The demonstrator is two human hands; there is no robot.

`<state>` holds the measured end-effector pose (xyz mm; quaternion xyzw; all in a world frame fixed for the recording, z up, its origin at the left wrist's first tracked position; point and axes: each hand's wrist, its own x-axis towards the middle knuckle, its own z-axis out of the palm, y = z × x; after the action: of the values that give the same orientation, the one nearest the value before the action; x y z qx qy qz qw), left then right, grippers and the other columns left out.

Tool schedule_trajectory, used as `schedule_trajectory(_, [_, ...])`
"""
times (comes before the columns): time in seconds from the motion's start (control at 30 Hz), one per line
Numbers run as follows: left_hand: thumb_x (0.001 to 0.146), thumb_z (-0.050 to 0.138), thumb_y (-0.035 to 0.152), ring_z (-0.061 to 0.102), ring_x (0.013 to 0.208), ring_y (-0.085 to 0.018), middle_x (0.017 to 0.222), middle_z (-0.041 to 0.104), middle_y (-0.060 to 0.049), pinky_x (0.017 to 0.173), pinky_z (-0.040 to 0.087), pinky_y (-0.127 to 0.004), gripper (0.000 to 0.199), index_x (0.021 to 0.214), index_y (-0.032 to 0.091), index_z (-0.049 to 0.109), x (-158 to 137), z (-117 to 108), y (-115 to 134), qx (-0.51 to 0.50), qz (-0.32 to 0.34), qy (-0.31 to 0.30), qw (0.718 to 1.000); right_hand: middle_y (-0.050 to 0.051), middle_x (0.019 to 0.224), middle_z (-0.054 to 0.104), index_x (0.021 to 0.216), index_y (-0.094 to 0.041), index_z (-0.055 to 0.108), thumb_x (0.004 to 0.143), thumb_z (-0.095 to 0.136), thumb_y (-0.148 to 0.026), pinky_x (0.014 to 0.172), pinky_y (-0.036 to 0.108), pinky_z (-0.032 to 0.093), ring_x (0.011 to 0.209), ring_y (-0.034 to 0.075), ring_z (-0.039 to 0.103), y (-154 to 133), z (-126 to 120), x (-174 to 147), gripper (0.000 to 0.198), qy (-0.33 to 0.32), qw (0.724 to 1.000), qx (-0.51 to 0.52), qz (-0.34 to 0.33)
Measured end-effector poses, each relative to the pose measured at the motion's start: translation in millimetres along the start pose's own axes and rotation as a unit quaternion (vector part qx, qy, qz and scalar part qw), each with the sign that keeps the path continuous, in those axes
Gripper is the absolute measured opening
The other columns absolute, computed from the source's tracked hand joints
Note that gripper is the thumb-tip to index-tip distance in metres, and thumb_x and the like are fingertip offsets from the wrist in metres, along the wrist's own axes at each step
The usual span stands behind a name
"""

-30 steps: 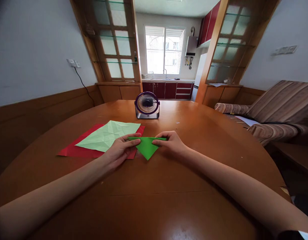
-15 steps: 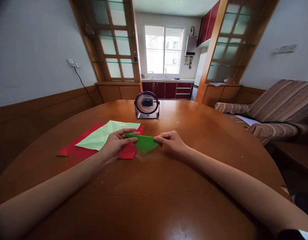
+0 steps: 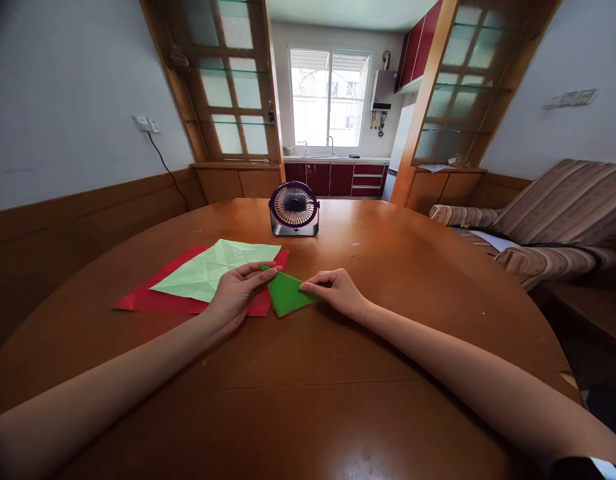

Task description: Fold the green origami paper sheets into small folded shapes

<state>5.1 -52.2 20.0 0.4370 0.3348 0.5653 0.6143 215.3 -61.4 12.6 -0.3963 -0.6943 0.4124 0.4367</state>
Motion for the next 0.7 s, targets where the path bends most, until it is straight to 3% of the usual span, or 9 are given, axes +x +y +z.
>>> schedule_trajectory(0.2, [0.054, 0.09, 0.034, 0.066, 0.069, -0.014, 0.076, 0.072, -0.004, 0.073, 0.054, -0.028, 0.036, 0.074, 0.012, 0.07, -0.3, 0.9, -4.8, 0.017, -0.043, 0.024, 0.999, 0.003, 0.07, 0.066, 0.075, -0.017, 0.077, 0.075, 0.073, -0.043, 0.059, 0.026, 0.04, 0.064, 0.012, 0.054, 3.6, 3.0, -3.5, 0.026, 0.019, 0.998, -0.034, -0.044])
schedule_trajectory(0.5, [0.056, 0.089, 0.032, 0.066, 0.072, -0.015, 0.077, 0.072, -0.006, 0.076, 0.053, -0.028, 0.031, 0.067, 0.011, 0.069, -1.0, 1.9, 1.9, -0.01, -0.029, -0.02, 0.999, 0.003, 0.069, 0.066, 0.073, -0.018, 0.076, 0.073, 0.074, -0.046, 0.057, 0.026, 0.041, 0.063, 0.012, 0.055, 3.4, 2.4, -5.2, 0.029, 0.013, 0.999, -0.014, -0.041])
schedule_trajectory(0.7, [0.063, 0.084, 0.034, 0.069, 0.088, -0.022, 0.083, 0.074, -0.011, 0.081, 0.053, -0.031, 0.029, 0.075, 0.011, 0.071, -0.3, 1.4, 2.9, -0.008, -0.009, -0.028, 1.0, 0.003, 0.069, 0.066, 0.074, -0.018, 0.077, 0.074, 0.074, -0.045, 0.056, 0.025, 0.04, 0.063, 0.012, 0.054, 3.8, 2.9, -6.2, 0.027, 0.015, 0.998, -0.032, -0.061])
